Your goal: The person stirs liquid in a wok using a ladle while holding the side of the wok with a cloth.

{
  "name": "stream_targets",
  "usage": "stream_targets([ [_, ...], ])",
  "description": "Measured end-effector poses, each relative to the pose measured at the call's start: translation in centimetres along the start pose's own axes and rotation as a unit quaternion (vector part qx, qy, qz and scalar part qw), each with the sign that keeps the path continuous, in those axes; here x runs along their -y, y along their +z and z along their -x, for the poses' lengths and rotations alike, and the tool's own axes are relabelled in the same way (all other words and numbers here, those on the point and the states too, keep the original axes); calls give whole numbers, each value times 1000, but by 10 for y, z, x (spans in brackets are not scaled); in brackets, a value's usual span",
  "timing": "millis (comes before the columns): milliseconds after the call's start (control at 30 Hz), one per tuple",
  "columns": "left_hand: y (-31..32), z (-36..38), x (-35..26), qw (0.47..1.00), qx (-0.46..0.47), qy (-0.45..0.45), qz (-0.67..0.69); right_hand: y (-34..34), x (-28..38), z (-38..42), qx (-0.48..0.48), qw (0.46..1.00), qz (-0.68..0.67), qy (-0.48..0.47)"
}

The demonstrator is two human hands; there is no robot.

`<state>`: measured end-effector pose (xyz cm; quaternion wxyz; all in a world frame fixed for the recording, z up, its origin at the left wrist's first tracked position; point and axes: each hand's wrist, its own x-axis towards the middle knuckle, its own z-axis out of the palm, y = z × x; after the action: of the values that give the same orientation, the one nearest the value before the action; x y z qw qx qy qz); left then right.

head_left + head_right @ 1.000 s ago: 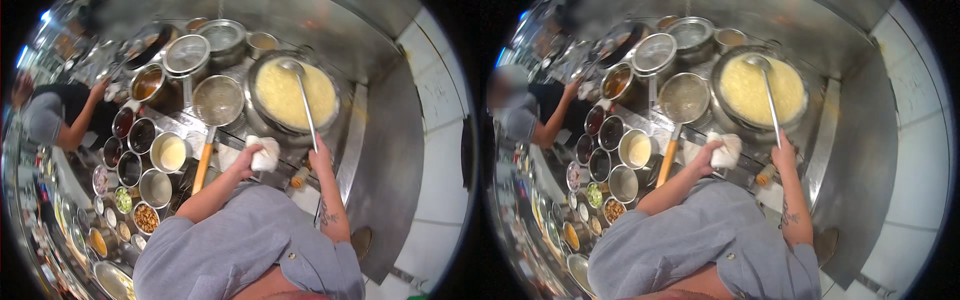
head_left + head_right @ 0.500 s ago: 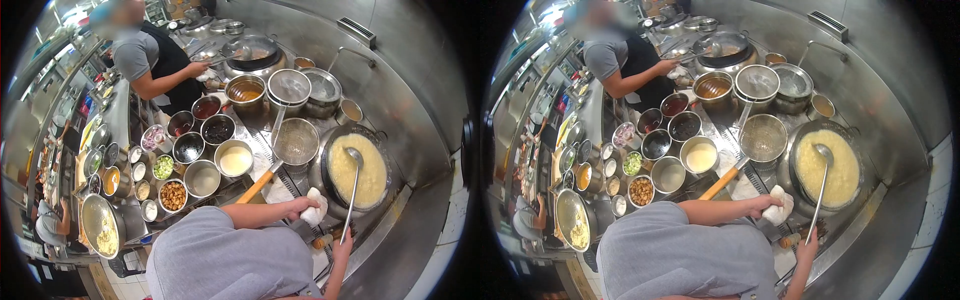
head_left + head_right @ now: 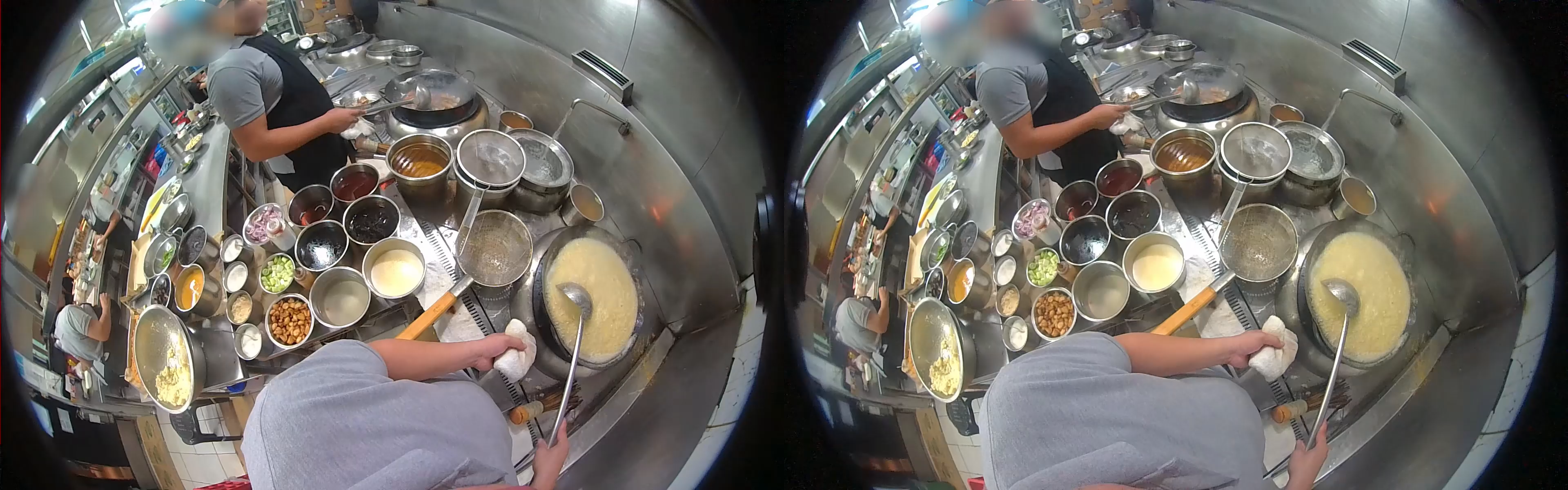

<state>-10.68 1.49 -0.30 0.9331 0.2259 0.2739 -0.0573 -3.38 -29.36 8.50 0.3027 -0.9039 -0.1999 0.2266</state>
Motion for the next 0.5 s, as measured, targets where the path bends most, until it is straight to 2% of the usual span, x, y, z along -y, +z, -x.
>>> stream_targets([
  [67, -2, -15, -2, 997, -65, 33, -14, -4, 3, 13, 11, 1000, 4, -3],
  [100, 1, -26, 4, 995, -91, 31, -26, -4, 11, 17, 26, 999, -41, 1],
  [133, 5, -30, 1, 996, -89, 26, -20, -6, 15, 20, 29, 996, -87, 23],
  [167, 10, -41, -3, 994, -104, -20, -17, -2, -7, 22, 13, 997, -71, 22],
  [200, 19, -43, -8, 999, -36, 4, -17, 1, -13, 29, -17, 998, -61, -2],
  [233, 41, -41, -16, 999, -47, 16, -23, 1, -14, 31, -30, 999, -45, -7],
  [267, 32, -64, -16, 999, -22, 24, -34, -7, -11, 35, -11, 999, -34, 27],
  [300, 62, -43, -27, 996, -71, 29, -51, -14, 9, 40, 5, 998, -32, 62],
  [333, 57, -61, -27, 998, -63, 11, -28, -12, 8, 47, -7, 995, -53, 82],
  [367, 74, -53, -31, 994, -85, 15, -67, -8, -1, 51, -15, 993, -68, 91],
  [400, 74, -57, -28, 994, -80, 10, -72, 0, -19, 60, -31, 997, -47, 61],
  [500, 62, -83, -19, 989, -91, 12, -114, -11, 13, 72, -8, 985, -105, 139],
])
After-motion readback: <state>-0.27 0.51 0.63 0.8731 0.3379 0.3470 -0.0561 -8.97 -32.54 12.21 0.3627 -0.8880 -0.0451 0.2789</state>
